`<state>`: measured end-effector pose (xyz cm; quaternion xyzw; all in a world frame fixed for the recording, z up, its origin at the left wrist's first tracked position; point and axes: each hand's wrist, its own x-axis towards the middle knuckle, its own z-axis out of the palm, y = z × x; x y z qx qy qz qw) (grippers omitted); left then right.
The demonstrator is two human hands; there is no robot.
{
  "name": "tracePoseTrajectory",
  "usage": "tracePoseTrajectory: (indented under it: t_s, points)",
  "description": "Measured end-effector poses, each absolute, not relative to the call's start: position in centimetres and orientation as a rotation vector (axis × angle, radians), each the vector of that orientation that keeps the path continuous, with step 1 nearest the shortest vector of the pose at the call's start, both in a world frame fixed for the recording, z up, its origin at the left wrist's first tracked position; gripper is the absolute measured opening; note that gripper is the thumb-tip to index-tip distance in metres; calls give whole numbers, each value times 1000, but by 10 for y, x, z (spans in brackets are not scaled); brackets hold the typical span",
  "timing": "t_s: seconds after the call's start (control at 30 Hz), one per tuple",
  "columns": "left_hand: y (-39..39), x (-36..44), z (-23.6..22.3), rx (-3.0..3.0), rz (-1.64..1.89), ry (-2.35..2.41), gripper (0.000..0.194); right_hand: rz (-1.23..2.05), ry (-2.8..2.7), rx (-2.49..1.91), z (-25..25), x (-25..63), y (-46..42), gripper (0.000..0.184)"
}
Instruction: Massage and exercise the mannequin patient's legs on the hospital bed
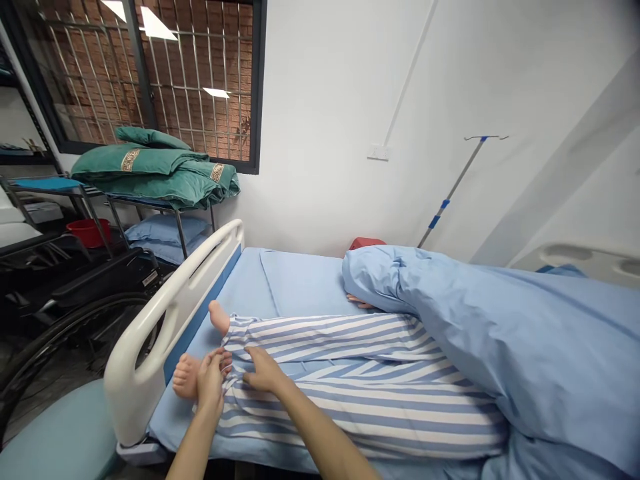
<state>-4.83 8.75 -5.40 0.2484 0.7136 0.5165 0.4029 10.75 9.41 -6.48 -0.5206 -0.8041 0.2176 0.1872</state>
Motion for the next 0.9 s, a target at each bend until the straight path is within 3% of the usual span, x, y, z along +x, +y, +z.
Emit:
tracePoseTrajectory:
  t_s: [0.2,0.37,0.47,0.6,0.9]
  points:
    - [45,-61,-94,498,1425,1555,14,509,-2430,-1596,-72,99,63,78]
    - [36,-85,-137,525,1472,1672,11,407,-2498,-1729,-74,82,58,77]
    - [39,-90,-151,515,1417,1719,21,301,-2491,-1751,-77,68,57,74]
    - [47,-96,-157,660,1337,1843,32,279,-2442,-1810,-85,50,57,75]
    - [54,-93,-137,950,1170,1857,31,307,-2411,-1921,-85,42,60,71]
